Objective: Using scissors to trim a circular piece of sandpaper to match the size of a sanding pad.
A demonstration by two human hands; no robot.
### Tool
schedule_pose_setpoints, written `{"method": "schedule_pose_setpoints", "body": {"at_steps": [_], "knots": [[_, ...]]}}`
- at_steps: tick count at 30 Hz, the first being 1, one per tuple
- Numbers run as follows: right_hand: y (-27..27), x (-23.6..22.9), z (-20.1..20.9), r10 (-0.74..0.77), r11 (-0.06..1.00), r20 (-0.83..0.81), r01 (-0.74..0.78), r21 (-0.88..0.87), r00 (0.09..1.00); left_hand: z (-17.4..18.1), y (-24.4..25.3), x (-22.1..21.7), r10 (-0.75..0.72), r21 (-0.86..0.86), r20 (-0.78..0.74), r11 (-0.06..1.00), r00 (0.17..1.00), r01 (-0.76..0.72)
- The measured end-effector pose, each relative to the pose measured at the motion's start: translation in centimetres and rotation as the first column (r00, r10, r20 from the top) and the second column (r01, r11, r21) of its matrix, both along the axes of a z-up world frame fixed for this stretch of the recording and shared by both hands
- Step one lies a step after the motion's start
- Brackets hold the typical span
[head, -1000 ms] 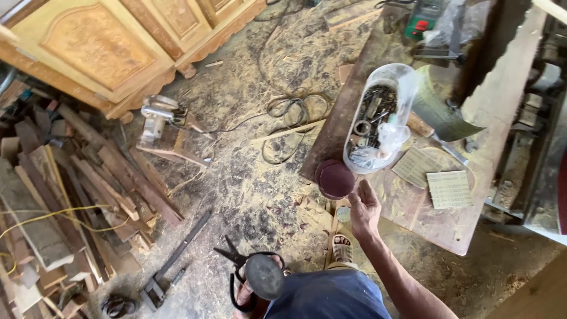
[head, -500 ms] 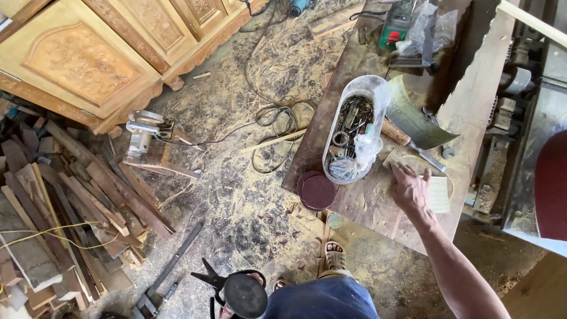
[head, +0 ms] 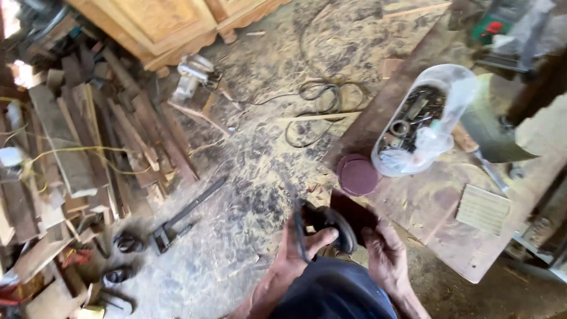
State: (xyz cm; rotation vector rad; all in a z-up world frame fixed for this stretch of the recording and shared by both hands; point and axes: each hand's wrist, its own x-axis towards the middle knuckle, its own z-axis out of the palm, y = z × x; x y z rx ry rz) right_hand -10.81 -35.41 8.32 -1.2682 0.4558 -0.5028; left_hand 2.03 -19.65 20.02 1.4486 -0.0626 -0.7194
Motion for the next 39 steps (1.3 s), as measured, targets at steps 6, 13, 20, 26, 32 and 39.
{"method": "schedule_pose_setpoints", "body": {"at_steps": [6, 13, 20, 26, 32, 39], "knots": [[2.5, 0.5, 0.7, 0.034, 0.994, -0.092, -0.024, 0.106, 0.995, -2.4, 0.7, 0.4, -0.014, 0.055, 0.173, 0.998, 0.985, 0.004], [2.7, 1.9, 3.7, 0.195, 0.762, -0.17, -0.04, 0.646, 0.966, -5.8, 1.8, 0.3, 0.065, 0.088, 0.465, 0.989, 0.883, -0.12], [3.7, 3.4, 6.4, 0.315, 0.765, 0.012, -0.261, 0.589, 0.949, -5.5, 2.8, 0.6, 0.111, 0.124, 0.313, 0.98, 0.943, -0.156], [4.4, 3.3, 4.1, 0.254, 0.781, -0.162, -0.104, 0.616, 0.953, -7.2, 3.3, 0.8, 0.175, 0.119, 0.319, 0.968, 0.932, -0.223], [4.9, 4.5, 6.2, 0.343, 0.786, -0.068, -0.246, 0.568, 0.937, -5.8, 4.6, 1.6, 0.116, 0.163, 0.284, 0.972, 0.952, -0.168], [5.2, 3.7, 2.8, 0.32, 0.765, 0.089, -0.313, 0.564, 0.943, -3.2, 5.7, 2.5, 0.046, 0.243, 0.19, 0.966, 0.981, -0.092]]}}
